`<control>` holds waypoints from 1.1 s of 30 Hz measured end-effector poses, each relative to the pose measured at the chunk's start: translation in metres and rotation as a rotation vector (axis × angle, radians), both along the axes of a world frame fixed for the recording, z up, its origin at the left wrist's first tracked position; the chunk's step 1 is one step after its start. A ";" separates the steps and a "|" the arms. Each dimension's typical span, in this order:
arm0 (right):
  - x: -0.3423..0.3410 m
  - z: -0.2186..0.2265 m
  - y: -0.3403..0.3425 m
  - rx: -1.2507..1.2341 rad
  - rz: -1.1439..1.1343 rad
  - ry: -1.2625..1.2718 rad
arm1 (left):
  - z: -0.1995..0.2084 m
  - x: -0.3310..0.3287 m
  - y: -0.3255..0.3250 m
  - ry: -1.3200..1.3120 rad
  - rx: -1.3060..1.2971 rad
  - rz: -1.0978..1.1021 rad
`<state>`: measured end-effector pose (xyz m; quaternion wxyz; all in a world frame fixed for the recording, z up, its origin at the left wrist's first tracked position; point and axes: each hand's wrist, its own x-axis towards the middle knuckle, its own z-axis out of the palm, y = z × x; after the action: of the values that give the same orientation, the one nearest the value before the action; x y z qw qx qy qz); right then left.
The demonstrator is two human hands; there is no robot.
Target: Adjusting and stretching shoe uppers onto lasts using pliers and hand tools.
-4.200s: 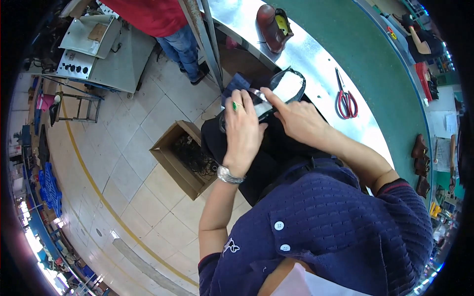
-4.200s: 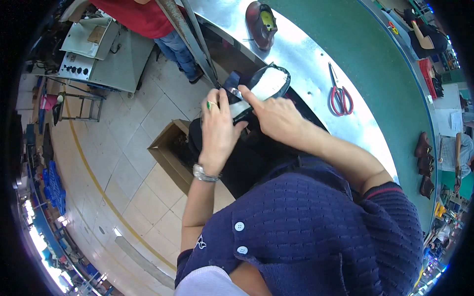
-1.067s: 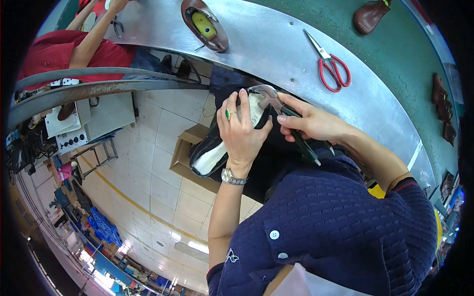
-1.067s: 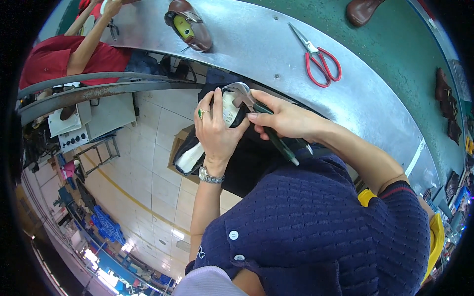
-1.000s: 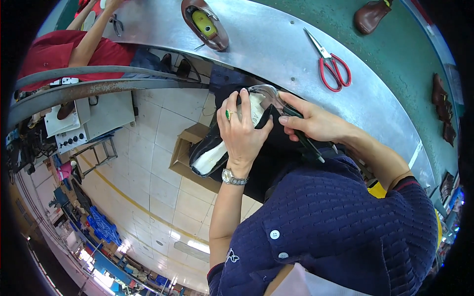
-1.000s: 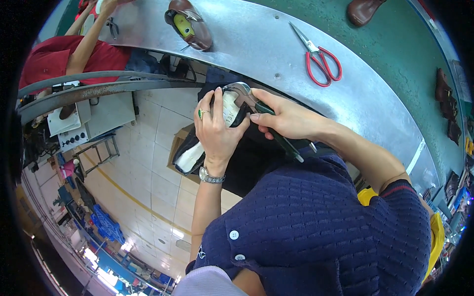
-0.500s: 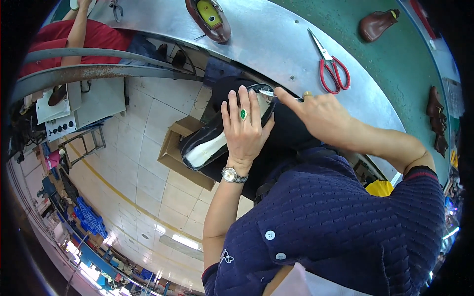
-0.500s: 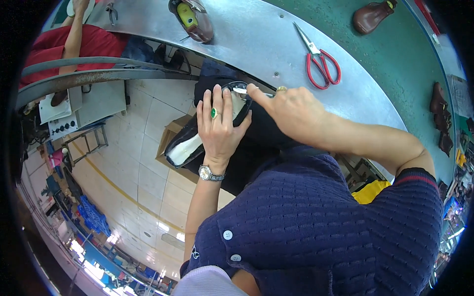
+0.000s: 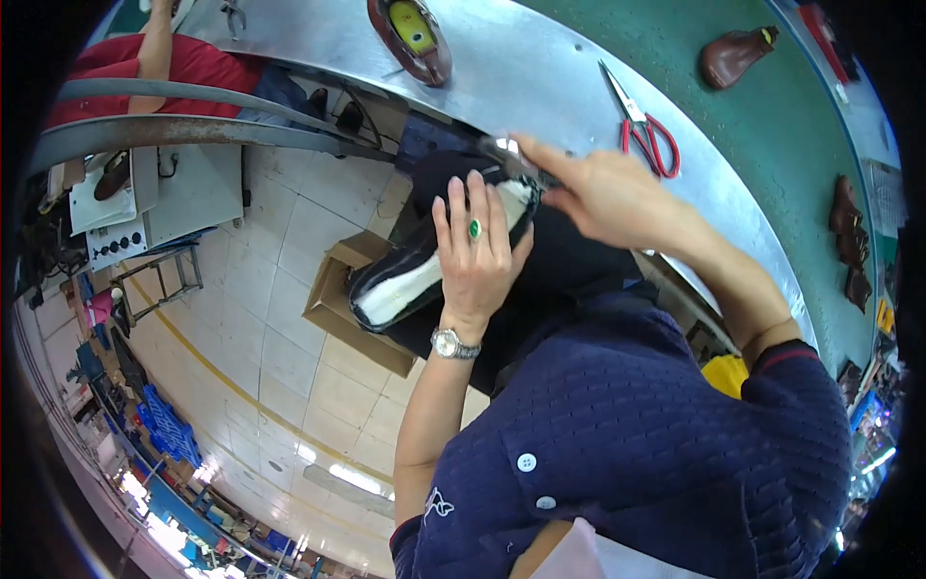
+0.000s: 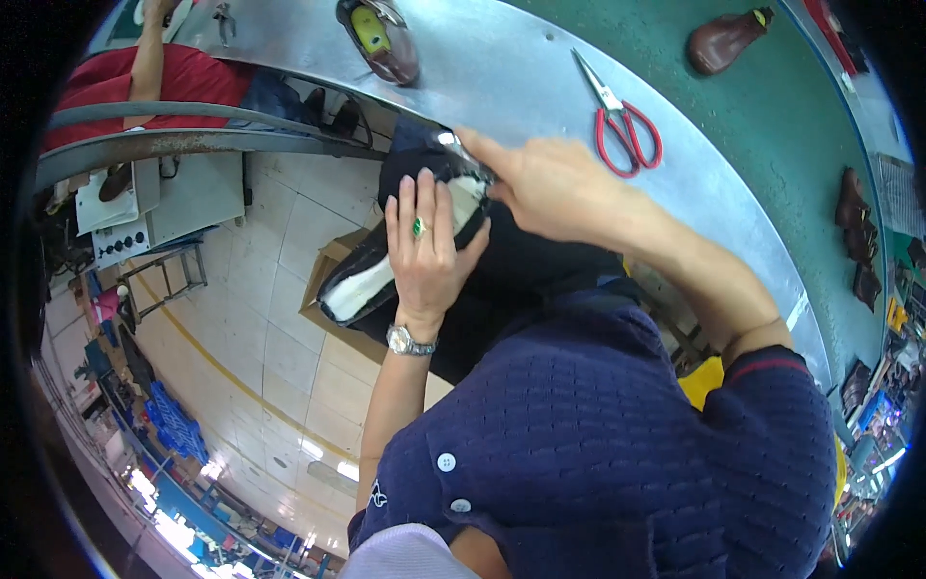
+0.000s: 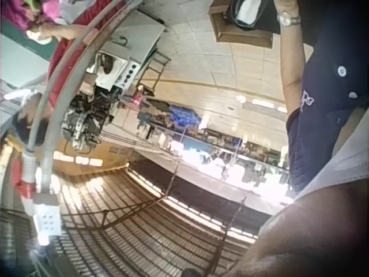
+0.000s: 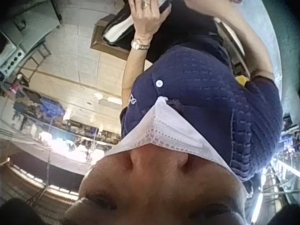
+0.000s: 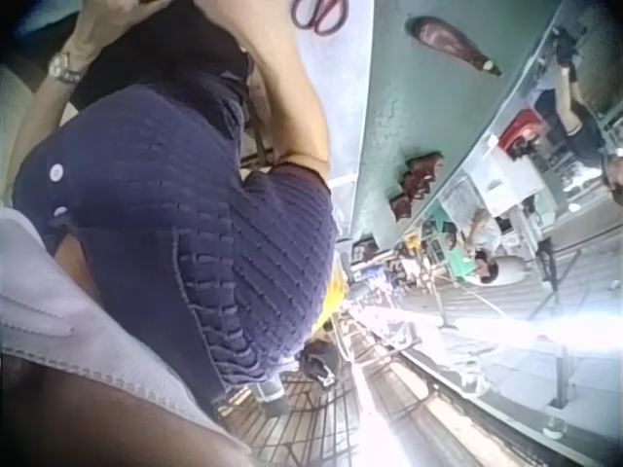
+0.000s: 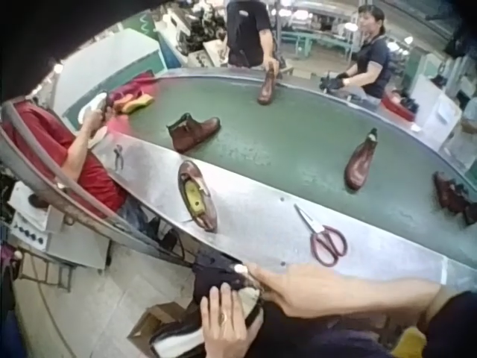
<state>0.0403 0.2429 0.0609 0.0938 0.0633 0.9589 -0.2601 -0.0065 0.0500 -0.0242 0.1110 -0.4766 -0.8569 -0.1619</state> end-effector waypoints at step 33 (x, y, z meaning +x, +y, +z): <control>0.033 0.001 -0.013 -1.133 -0.248 -0.510 | 0.035 -0.009 -0.008 -0.498 0.071 0.202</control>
<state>0.0729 0.2295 0.0615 0.3076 0.1745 0.6056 -0.7128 -0.0154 0.0415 0.0104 -0.0709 -0.3301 -0.8947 -0.2924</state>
